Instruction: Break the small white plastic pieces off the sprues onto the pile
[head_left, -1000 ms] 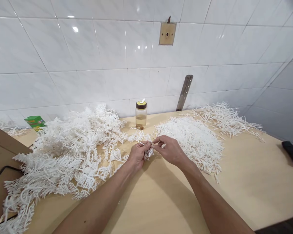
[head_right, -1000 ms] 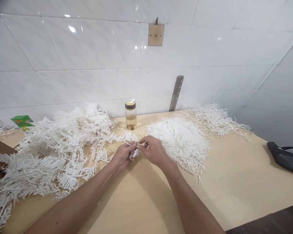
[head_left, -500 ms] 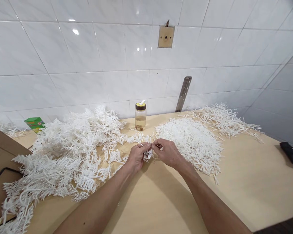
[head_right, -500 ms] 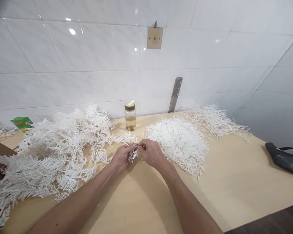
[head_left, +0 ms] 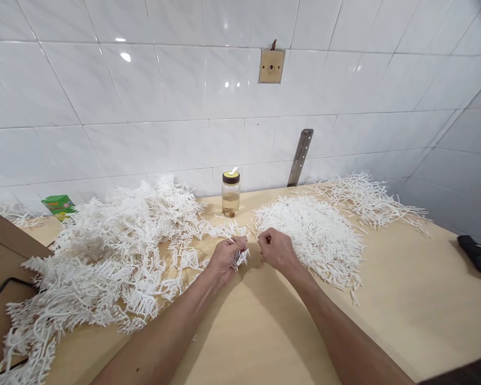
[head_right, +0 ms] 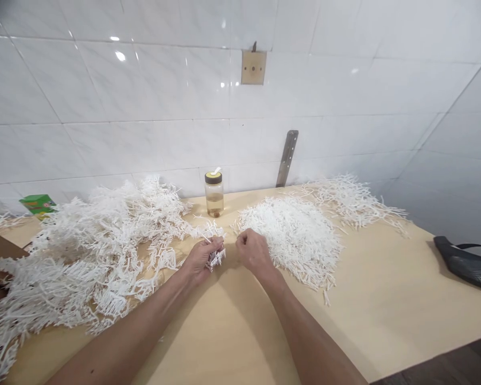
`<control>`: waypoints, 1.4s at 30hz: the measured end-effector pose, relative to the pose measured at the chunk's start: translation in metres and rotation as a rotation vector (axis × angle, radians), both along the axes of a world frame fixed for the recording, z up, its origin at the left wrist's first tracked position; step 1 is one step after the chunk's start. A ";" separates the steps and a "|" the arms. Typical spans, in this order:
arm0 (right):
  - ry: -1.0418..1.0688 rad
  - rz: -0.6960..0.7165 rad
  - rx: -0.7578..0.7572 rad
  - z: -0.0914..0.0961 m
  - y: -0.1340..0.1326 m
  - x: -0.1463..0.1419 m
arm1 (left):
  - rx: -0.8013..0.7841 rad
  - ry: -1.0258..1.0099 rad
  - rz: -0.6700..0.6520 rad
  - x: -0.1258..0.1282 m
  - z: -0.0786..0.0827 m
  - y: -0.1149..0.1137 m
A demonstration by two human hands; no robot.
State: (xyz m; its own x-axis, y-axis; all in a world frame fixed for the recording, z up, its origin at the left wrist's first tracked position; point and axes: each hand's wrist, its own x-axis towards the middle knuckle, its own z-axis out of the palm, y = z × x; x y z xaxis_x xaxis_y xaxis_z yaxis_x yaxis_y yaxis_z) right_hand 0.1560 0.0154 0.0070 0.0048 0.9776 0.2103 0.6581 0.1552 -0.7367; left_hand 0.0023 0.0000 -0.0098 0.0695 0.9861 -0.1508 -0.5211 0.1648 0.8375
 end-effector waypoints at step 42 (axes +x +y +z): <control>0.330 0.223 -0.033 -0.002 -0.003 -0.006 | 0.108 0.190 0.139 0.007 0.002 -0.007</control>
State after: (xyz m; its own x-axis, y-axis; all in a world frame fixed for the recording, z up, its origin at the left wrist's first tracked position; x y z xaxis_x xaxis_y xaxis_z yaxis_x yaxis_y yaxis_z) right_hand 0.1498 0.0124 0.0046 -0.1467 0.9684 0.2019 0.3380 0.2409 -0.9098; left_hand 0.0090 -0.0073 -0.0077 -0.0875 0.9953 -0.0414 -0.3638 0.0068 0.9314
